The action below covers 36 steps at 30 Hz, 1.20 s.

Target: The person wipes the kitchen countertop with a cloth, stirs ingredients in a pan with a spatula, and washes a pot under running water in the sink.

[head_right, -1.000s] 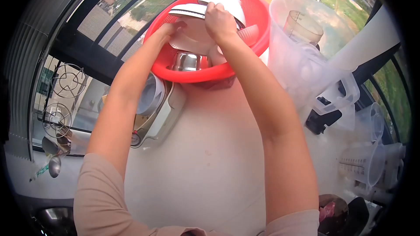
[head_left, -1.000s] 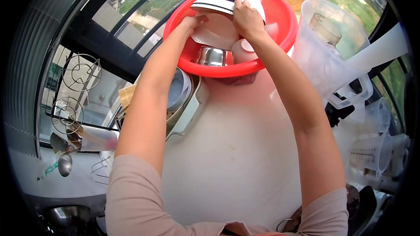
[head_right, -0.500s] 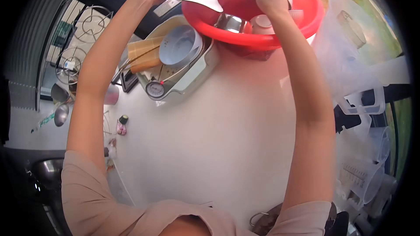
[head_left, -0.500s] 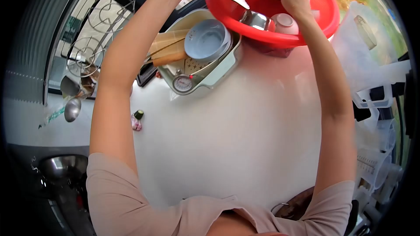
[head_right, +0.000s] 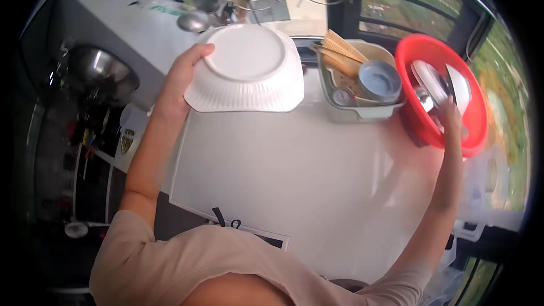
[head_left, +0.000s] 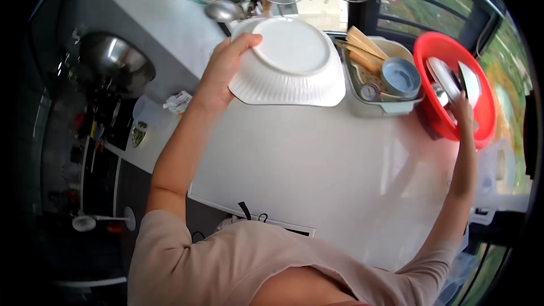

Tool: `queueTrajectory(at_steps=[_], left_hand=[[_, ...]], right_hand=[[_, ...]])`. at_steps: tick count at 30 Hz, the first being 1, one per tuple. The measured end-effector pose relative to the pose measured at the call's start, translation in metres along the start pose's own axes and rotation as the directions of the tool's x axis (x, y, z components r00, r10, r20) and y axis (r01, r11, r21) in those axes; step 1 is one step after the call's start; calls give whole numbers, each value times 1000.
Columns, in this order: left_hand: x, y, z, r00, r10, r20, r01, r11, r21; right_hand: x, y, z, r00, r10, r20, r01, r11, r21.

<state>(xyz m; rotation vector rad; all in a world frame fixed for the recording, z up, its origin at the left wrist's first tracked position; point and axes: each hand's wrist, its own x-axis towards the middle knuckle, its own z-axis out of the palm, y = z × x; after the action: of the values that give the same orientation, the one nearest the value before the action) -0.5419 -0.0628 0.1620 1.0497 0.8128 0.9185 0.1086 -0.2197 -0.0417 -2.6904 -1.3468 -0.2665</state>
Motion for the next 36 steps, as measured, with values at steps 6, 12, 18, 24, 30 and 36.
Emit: queueTrajectory(at_steps=[6,12,18,24,30,36], left_hand=[[-125,-9,-145,934,82,-346,-129,985,-116],[-229,-5,-315,839,160,-521,-243,966,-94],[-316,2,-481,709,237,-664,-439,886,-151],[-379,24,-651,481,332,-811,-554,833,12],[-393,36,-834,589,151,-794,-475,860,-188],[-399,52,-990,477,-38,-878,-395,883,-253]], right_hand=[[-44,-56,-66,911,63,-408,-73,997,-9],[-239,-434,-174,869,-172,-465,475,558,681],[-446,-791,-157,421,-907,-27,161,45,986],[-580,-1041,-147,44,-954,298,-718,176,673],[-620,-1228,-115,142,-969,201,-773,19,635],[-602,-1468,-85,280,-906,317,-873,-102,478]])
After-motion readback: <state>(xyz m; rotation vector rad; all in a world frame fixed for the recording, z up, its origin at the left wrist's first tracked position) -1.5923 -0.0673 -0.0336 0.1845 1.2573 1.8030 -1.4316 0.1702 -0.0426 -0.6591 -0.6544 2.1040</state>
